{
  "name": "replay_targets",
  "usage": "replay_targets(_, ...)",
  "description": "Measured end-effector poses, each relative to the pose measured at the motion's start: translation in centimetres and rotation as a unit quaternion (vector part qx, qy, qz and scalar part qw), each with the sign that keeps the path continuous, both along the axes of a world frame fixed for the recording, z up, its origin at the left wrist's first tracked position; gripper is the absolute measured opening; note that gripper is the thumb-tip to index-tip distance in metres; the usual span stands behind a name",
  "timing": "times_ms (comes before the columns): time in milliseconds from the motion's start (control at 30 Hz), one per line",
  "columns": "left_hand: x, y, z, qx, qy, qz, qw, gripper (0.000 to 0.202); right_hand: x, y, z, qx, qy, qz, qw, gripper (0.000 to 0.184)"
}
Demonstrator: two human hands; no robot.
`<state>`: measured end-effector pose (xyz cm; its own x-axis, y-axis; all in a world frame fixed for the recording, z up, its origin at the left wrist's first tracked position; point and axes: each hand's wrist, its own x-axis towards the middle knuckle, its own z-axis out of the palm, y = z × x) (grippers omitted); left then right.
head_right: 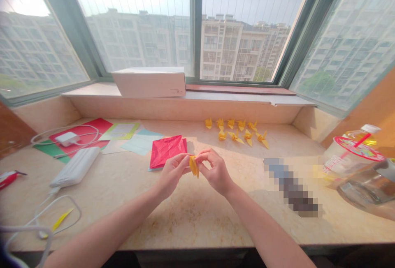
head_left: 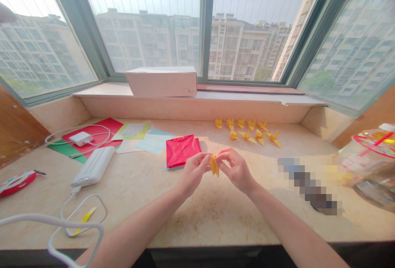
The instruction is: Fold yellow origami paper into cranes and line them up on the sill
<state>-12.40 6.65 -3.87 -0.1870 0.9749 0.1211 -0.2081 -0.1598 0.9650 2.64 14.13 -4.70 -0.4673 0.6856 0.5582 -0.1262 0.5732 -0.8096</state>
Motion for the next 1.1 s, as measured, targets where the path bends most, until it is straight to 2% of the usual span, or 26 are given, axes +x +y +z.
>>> replay_targets(200,-0.14,0.06,-0.37,0.033,0.067,0.003,0.997,0.031,-0.40,-0.15,-0.35,-0.036,0.036,-0.028,0.998,0.013)
replay_targets(433,-0.30,0.15,-0.13,0.024,0.031,0.022,0.999,0.031,-0.29,-0.08,0.08,-0.150,0.030,-0.014,0.988,0.030)
replay_targets(700,0.02,0.04,0.25,0.028,-0.032,0.034,0.999,0.036,-0.23,0.07,0.24,-0.220,0.032,0.022,0.975,0.038)
replay_targets(800,0.11,0.03,0.20,0.041,-0.026,0.057,0.997,0.031,-0.20,-0.11,0.33,-0.216,0.030,0.023,0.976,0.036)
replay_targets(967,-0.24,0.07,0.05,0.056,0.086,0.106,0.989,0.020,-0.22,-0.19,0.07,-0.155,0.010,0.012,0.988,0.027)
replay_targets(1100,-0.25,-0.03,-0.12,0.064,0.093,0.082,0.990,0.023,-0.25,-0.11,-0.27,-0.092,0.007,-0.004,0.996,0.022)
